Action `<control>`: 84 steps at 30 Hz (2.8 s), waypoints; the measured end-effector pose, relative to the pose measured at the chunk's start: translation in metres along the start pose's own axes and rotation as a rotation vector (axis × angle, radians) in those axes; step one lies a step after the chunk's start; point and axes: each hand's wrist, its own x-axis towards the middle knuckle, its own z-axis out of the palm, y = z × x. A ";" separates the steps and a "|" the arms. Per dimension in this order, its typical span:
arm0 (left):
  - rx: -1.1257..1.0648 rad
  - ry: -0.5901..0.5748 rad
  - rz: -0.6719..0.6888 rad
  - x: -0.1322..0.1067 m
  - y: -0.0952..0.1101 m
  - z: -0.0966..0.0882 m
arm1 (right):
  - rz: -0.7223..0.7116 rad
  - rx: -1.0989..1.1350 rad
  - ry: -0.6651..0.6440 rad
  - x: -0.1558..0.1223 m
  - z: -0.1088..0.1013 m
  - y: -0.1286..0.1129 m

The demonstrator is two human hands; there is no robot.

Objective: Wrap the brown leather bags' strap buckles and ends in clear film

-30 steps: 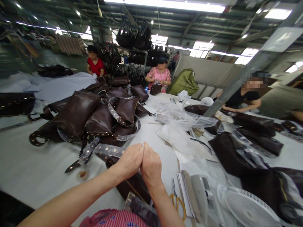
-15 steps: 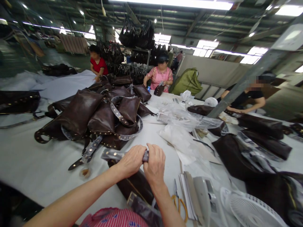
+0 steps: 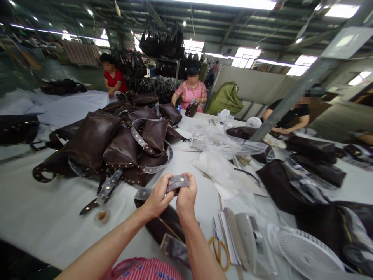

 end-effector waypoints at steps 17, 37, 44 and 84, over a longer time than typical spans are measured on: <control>-0.017 -0.232 -0.263 0.014 0.019 -0.017 | -0.486 -0.669 -0.200 0.011 -0.025 -0.008; 0.103 -0.462 -0.160 0.015 0.006 -0.032 | -0.461 -0.875 -0.396 0.007 -0.036 -0.009; 0.037 -0.443 -0.007 0.004 -0.007 -0.034 | -0.201 -0.572 -0.312 0.000 -0.042 0.000; 0.040 -0.323 -0.070 -0.013 -0.019 -0.021 | -0.079 -0.436 -0.621 -0.019 -0.044 0.005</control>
